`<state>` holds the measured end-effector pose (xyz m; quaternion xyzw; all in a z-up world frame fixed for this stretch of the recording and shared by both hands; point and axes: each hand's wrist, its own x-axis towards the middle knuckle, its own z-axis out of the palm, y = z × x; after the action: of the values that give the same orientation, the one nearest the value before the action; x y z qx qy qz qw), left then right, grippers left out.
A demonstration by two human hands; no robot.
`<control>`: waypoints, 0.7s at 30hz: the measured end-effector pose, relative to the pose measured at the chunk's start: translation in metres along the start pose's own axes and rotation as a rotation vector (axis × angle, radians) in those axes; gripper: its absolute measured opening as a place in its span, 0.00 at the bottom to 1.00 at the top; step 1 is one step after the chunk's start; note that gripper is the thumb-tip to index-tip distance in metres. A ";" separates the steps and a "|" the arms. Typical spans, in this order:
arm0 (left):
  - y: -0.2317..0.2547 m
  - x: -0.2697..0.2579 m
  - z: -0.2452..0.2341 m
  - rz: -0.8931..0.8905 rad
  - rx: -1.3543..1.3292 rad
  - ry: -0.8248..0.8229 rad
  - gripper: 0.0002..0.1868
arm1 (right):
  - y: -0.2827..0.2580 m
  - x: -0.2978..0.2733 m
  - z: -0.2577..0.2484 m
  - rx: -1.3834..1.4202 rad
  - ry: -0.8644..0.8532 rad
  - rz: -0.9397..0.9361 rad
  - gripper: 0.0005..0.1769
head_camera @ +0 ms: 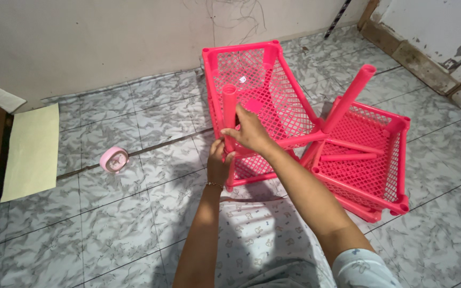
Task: The person assembles a pink plastic storage unit by inserting vertical rods into the corners of stacked mesh trays. They repeatedly insert and remove rods to test fit, then stack additional trays and continue inserting rods to build a multi-tiered structure.
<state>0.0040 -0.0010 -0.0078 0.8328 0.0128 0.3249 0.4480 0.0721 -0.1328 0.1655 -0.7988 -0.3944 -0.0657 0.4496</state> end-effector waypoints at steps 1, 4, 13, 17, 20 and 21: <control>-0.001 0.000 0.000 0.001 -0.003 0.001 0.30 | -0.001 0.000 0.001 -0.008 0.008 0.003 0.32; -0.001 0.000 0.000 -0.013 -0.006 -0.002 0.31 | -0.004 0.000 0.001 -0.020 0.025 0.005 0.32; 0.007 -0.001 -0.002 -0.033 -0.008 0.010 0.29 | -0.015 -0.003 0.007 -0.149 0.131 -0.029 0.35; 0.008 -0.001 -0.002 -0.003 -0.003 0.015 0.26 | -0.017 -0.005 0.011 -0.195 0.136 0.044 0.34; 0.003 -0.002 0.000 0.021 0.024 0.024 0.26 | -0.017 -0.008 0.011 -0.183 0.167 0.037 0.33; 0.000 -0.002 0.001 0.015 0.020 0.023 0.26 | -0.016 -0.009 0.010 -0.094 0.144 0.028 0.33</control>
<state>0.0027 -0.0028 -0.0092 0.8334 0.0150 0.3378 0.4372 0.0523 -0.1259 0.1663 -0.8176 -0.3463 -0.1348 0.4398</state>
